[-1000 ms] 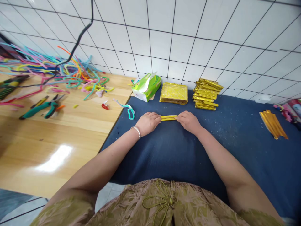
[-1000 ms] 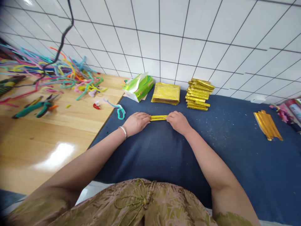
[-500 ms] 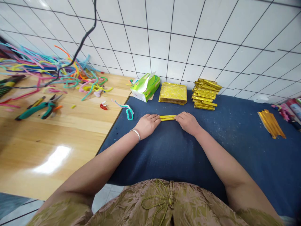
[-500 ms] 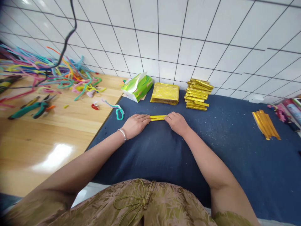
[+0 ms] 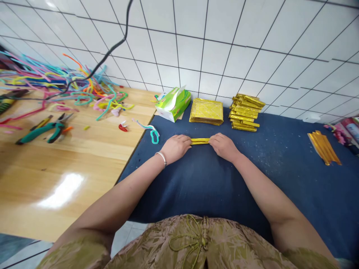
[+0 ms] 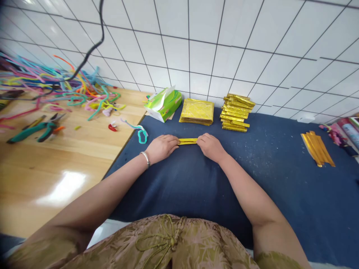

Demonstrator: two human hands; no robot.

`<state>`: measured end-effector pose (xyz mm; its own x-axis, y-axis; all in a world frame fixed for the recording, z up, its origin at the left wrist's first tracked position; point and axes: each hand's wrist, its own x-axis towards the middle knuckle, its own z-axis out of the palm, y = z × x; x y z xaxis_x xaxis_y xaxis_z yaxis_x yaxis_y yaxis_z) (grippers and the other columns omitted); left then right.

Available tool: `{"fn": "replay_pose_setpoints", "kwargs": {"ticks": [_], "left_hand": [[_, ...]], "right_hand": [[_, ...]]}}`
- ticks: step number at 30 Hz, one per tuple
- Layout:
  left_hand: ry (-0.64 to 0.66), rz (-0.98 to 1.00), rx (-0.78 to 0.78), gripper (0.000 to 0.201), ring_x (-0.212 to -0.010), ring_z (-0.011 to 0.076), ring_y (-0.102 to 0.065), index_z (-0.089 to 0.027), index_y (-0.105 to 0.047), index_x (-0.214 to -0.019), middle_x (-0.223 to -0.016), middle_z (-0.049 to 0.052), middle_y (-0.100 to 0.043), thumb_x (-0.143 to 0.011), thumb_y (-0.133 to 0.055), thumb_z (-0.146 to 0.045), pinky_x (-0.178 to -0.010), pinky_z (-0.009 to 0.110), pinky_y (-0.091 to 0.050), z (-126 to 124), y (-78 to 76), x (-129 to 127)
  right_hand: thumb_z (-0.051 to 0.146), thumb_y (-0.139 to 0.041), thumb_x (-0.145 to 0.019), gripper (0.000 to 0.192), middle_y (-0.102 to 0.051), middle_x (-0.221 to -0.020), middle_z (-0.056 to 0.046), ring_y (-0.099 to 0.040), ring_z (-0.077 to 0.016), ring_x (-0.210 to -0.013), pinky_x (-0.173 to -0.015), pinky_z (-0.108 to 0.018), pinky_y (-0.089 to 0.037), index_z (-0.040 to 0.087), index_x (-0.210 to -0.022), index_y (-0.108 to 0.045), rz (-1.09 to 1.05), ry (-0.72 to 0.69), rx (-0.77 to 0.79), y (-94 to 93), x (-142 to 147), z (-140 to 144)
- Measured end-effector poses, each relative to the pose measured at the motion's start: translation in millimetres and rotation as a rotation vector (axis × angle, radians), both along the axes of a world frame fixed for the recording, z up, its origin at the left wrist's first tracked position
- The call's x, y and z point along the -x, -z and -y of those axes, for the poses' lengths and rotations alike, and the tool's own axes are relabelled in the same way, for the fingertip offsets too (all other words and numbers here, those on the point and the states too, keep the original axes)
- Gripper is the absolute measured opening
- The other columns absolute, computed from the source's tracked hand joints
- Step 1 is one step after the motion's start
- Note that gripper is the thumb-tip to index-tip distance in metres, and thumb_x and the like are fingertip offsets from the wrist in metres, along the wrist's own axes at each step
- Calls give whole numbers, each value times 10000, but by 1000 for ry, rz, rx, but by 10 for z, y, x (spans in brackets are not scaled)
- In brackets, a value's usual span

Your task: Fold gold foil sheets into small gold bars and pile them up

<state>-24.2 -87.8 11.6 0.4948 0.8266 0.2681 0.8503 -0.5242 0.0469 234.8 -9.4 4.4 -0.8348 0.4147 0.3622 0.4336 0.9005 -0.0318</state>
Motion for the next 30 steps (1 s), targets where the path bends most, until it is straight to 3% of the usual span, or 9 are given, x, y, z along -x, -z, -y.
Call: {"fn": "replay_pose_setpoints", "kwargs": {"ticks": [9,17,24,30], "left_hand": [[-18,-50,-40,259,-993,251,-527,-168,-612,-1068,-955,103,-664,-928,-395,-183,-822,413,-374,44,-112,-101],[-16,-43,-13,288,-940,209,-516,-182,-600,-1124,-1049,101,-595,-932,-385,-192,-833,344,-428,-28,20,-66],[-55,-10,-18,282,-924,209,-517,-183,-621,-1059,-995,97,-600,-927,-372,-184,-822,345,-423,-57,44,-57],[-185,137,12,219,-879,211,-544,-208,-615,-978,-897,65,-631,-921,-403,-217,-760,347,-393,-152,102,-68]], "right_hand": [[173,-395,-930,246,-645,-993,-98,-513,-214,-951,-821,-364,-413,173,-1017,-626,5,46,16,0,-16,36],[250,-460,-923,203,-622,-955,-91,-489,-220,-921,-784,-358,-389,192,-1008,-635,21,69,20,-22,35,57],[246,-480,-916,176,-614,-915,-69,-503,-198,-886,-772,-337,-377,192,-930,-647,-83,167,156,93,85,-27],[247,-492,-901,175,-618,-803,-38,-521,-177,-800,-750,-315,-366,207,-802,-632,-103,240,250,90,159,-126]]}}
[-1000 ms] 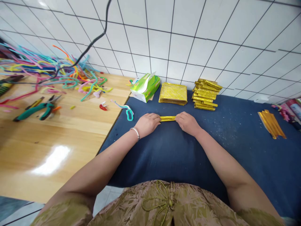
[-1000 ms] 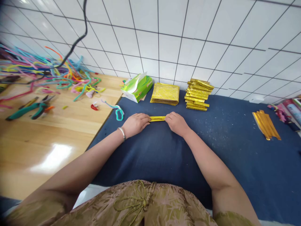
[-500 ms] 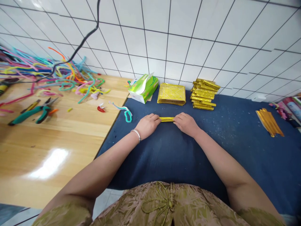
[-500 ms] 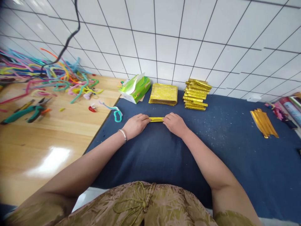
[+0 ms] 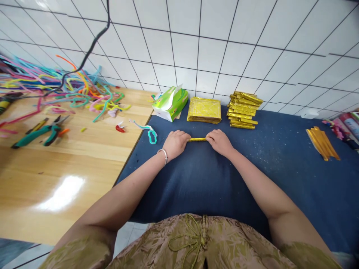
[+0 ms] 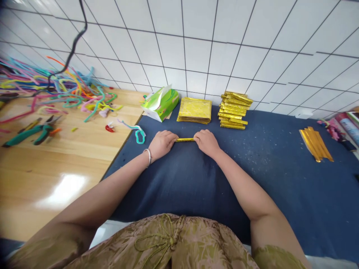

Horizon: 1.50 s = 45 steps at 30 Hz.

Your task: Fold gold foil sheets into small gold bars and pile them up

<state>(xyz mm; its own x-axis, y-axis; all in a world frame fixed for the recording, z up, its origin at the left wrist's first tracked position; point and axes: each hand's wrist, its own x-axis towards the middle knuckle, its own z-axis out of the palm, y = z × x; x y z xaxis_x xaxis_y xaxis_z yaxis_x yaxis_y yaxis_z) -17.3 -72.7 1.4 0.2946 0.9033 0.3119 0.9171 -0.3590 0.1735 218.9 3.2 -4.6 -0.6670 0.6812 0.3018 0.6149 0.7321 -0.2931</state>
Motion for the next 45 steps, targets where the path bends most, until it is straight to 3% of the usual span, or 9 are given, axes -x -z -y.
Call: {"fn": "replay_pose_setpoints", "kwargs": {"ticks": [5,10,18,25,30,35,39,45], "left_hand": [[-95,85,43,165,-826,206,-561,-205,-588,-943,-849,51,-634,-912,-440,-270,-747,337,-384,-44,19,-33],[-100,69,54,187,-845,210,-559,-210,-601,-938,-864,60,-624,-921,-436,-298,-729,332,-377,-51,36,-10],[18,126,91,151,-898,202,-525,-210,-599,-893,-929,55,-601,-896,-502,-326,-778,333,-400,-75,62,82],[96,43,58,128,-865,222,-512,-182,-564,-899,-880,76,-587,-904,-450,-240,-762,356,-401,0,59,18],[109,-23,22,208,-906,234,-505,-179,-573,-1044,-969,93,-598,-923,-411,-231,-785,371,-388,21,65,-20],[198,-114,-23,273,-974,247,-507,-185,-581,-1126,-1034,102,-618,-937,-419,-297,-810,387,-364,-94,-109,-261],[222,-156,-93,282,-897,245,-543,-173,-616,-1064,-902,101,-648,-947,-394,-300,-792,402,-348,-299,-223,-591],[200,-186,-173,246,-784,230,-563,-153,-632,-838,-756,87,-632,-907,-396,-165,-755,404,-341,-537,-175,-849]], "right_hand": [[256,-570,-842,55,-617,-783,-24,-519,-171,-746,-697,-295,-363,208,-827,-593,-24,100,42,-5,38,-20],[266,-570,-847,62,-610,-788,-27,-514,-175,-749,-714,-302,-362,215,-836,-604,-10,93,29,0,22,-2],[283,-533,-884,113,-617,-956,-55,-511,-201,-911,-797,-333,-361,215,-889,-623,-44,-13,-12,9,-56,20],[263,-501,-906,139,-622,-940,-68,-496,-208,-896,-791,-349,-353,198,-967,-608,-2,-108,-52,-18,-99,109],[253,-426,-933,209,-607,-926,-93,-478,-224,-907,-791,-374,-350,183,-967,-620,68,-121,-144,-33,-123,166],[233,-378,-940,240,-590,-927,-102,-459,-237,-912,-816,-394,-342,173,-947,-611,25,-55,-202,-99,-181,178],[232,-369,-941,242,-580,-901,-93,-449,-237,-885,-807,-389,-343,181,-934,-606,-24,10,-224,-105,-269,103],[265,-384,-947,247,-596,-937,-98,-451,-235,-916,-804,-375,-335,171,-962,-613,-27,101,-230,-39,-326,-48]]}}
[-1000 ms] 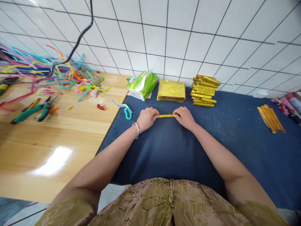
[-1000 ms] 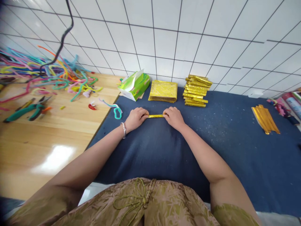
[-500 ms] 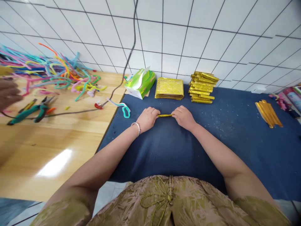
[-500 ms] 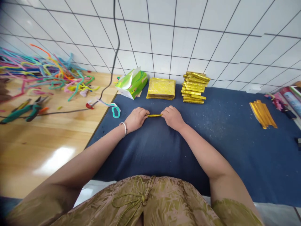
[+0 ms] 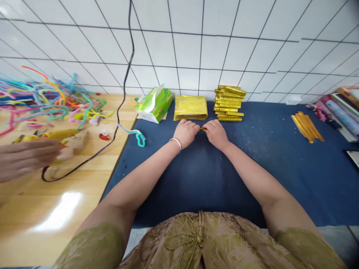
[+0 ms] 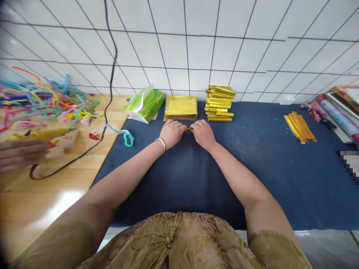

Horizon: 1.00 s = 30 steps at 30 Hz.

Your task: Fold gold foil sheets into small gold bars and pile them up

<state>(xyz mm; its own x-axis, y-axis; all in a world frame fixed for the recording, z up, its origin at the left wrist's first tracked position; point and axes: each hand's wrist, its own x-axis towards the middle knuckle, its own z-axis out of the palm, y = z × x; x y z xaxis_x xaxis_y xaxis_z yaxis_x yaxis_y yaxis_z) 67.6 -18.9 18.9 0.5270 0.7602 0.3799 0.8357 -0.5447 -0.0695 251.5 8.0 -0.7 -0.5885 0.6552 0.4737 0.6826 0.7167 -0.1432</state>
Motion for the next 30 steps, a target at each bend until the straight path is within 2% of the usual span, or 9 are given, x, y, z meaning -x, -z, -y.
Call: {"fn": "replay_pose_setpoints", "kwargs": {"ticks": [9,12,16,22,30], "left_hand": [[47,39,-36,231,-742,219,-551,-165,-611,-773,-707,75,-618,-889,-411,-160,-736,392,-336,-113,150,-22],[41,70,-27,264,-732,220,-549,-166,-616,-763,-687,79,-613,-904,-393,-180,-724,388,-331,-103,139,-22],[23,101,14,283,-751,222,-565,-171,-631,-842,-720,74,-632,-938,-382,-264,-715,374,-334,-78,113,-41],[-34,87,52,242,-805,226,-595,-185,-628,-990,-818,71,-662,-932,-419,-293,-722,354,-347,-88,119,73],[-87,62,83,296,-759,224,-617,-179,-641,-900,-751,76,-659,-938,-393,-337,-740,349,-367,-137,75,169]], "right_hand": [[241,-360,-959,273,-617,-893,-79,-449,-216,-887,-751,-341,-297,173,-928,-623,144,63,25,19,38,9],[235,-355,-959,275,-614,-851,-79,-442,-216,-864,-736,-343,-278,171,-888,-612,178,67,12,-24,34,35],[196,-341,-952,283,-606,-801,-77,-429,-219,-842,-733,-356,-253,173,-851,-604,220,88,-46,-106,-1,72],[176,-341,-948,281,-613,-808,-74,-420,-219,-858,-736,-357,-238,181,-917,-621,229,101,-64,-146,-92,39],[238,-301,-976,329,-617,-826,-76,-425,-215,-863,-751,-353,-245,178,-939,-622,212,71,-69,-149,-139,-2]]}}
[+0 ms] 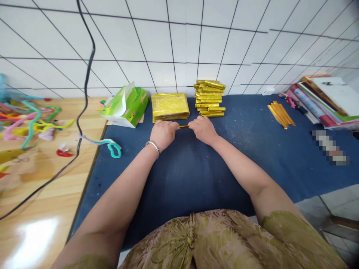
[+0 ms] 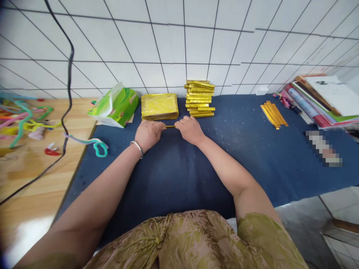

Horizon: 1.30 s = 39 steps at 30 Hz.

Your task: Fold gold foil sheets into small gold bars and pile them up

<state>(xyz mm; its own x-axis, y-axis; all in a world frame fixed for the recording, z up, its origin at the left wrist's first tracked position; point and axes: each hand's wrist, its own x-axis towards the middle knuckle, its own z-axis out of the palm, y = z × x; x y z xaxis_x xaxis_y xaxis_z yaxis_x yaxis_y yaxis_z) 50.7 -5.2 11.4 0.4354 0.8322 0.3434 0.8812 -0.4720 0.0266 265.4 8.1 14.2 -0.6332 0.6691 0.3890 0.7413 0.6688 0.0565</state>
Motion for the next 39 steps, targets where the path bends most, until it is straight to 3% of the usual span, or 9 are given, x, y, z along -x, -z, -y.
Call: {"fn": "replay_pose_setpoints", "kwargs": {"ticks": [9,18,24,39], "left_hand": [[-46,-3,69,374,-746,212,-616,-171,-617,-856,-781,79,-668,-950,-365,-431,-699,320,-367,11,26,28],[103,-73,-34,352,-745,208,-582,-175,-599,-848,-729,56,-632,-963,-346,-392,-705,336,-335,-14,68,9],[157,-59,-42,350,-740,216,-568,-173,-592,-804,-712,69,-625,-962,-348,-368,-697,354,-319,38,52,-123],[132,7,-3,327,-789,220,-572,-173,-627,-900,-781,79,-643,-959,-359,-351,-729,345,-354,-28,45,53]], "right_hand": [[263,-303,-979,346,-624,-792,-81,-440,-205,-811,-716,-337,-249,159,-928,-629,24,0,36,79,-38,-65],[273,-412,-951,244,-641,-896,-78,-430,-221,-971,-757,-336,-265,179,-993,-633,-18,-101,68,69,15,-72],[201,-361,-950,270,-616,-790,-75,-447,-204,-822,-729,-339,-260,167,-899,-624,23,-79,51,82,79,-17],[238,-368,-963,256,-654,-859,-58,-493,-178,-806,-698,-298,-282,175,-1014,-610,-21,-71,140,86,35,-70]]}}
